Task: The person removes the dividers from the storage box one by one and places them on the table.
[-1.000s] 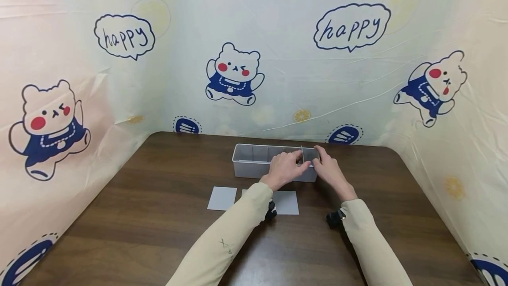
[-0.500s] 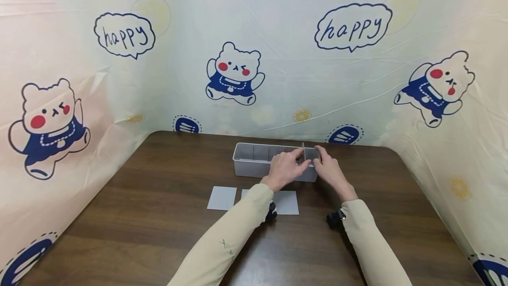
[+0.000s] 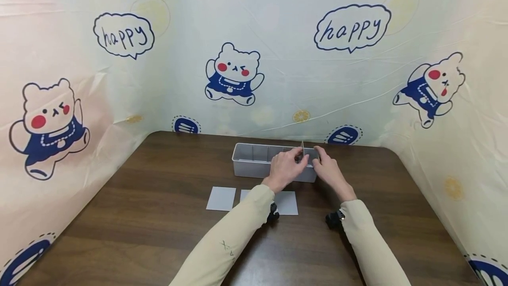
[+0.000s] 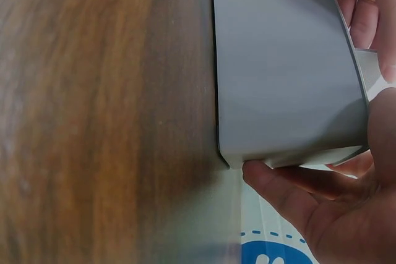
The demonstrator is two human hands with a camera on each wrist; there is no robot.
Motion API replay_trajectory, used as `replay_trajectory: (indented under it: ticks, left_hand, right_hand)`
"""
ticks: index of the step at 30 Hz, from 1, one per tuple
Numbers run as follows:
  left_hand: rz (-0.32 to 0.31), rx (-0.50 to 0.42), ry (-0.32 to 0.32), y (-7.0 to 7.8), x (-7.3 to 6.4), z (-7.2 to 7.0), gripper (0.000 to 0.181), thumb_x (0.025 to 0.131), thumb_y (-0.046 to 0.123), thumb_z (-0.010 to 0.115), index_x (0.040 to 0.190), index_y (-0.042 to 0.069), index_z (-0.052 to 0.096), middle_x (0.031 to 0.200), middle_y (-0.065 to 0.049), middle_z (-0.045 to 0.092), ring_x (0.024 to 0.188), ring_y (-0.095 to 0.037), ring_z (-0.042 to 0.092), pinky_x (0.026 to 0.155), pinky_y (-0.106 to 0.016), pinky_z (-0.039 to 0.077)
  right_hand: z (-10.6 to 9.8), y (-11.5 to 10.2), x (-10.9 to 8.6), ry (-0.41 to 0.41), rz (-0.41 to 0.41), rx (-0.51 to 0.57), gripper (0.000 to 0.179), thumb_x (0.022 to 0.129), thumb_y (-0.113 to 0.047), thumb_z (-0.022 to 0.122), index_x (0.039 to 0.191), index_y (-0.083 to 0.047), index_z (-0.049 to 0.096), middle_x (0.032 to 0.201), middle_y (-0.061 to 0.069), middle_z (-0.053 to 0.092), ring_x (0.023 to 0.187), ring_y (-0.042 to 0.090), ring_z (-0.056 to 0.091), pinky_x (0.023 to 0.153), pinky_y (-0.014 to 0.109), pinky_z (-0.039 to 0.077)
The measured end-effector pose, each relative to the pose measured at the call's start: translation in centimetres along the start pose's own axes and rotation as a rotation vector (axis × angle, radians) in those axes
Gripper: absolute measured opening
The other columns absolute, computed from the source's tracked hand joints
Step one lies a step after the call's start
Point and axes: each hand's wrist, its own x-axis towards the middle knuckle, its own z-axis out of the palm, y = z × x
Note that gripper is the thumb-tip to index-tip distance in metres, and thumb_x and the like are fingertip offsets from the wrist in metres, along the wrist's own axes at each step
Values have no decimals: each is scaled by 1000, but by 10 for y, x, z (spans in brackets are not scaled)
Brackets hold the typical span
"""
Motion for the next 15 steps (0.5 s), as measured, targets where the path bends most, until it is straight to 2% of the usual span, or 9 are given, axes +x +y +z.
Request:
replay_trajectory:
  ticks: [5, 11, 15]
  left_hand:
    - [-6, 29, 33, 5, -1, 2, 29, 97, 37, 56, 110, 16, 72, 74, 4, 74, 51, -8, 60, 44, -17, 36]
    - [-26, 56, 78, 10, -1, 4, 29, 97, 34, 58, 111, 15, 73, 72, 3, 74, 43, -7, 56, 40, -17, 35]
    - [-30, 86, 119, 12, 0, 5, 26, 96, 33, 58, 106, 15, 74, 76, 4, 75, 46, -8, 60, 41, -19, 38]
  right_hand:
    - [1, 1, 1, 3, 3, -8, 51, 100, -19, 36, 149, -4, 31, 137, 31, 50, 98, 38, 54, 77, 44, 46]
    - [1, 2, 2, 13, -2, -4, 52, 100, -19, 37, 149, -3, 31, 136, 31, 51, 97, 37, 55, 79, 46, 47]
    - [2, 3, 3, 12, -7, -2, 52, 100, -19, 37, 149, -3, 31, 132, 30, 54, 95, 37, 55, 76, 43, 46]
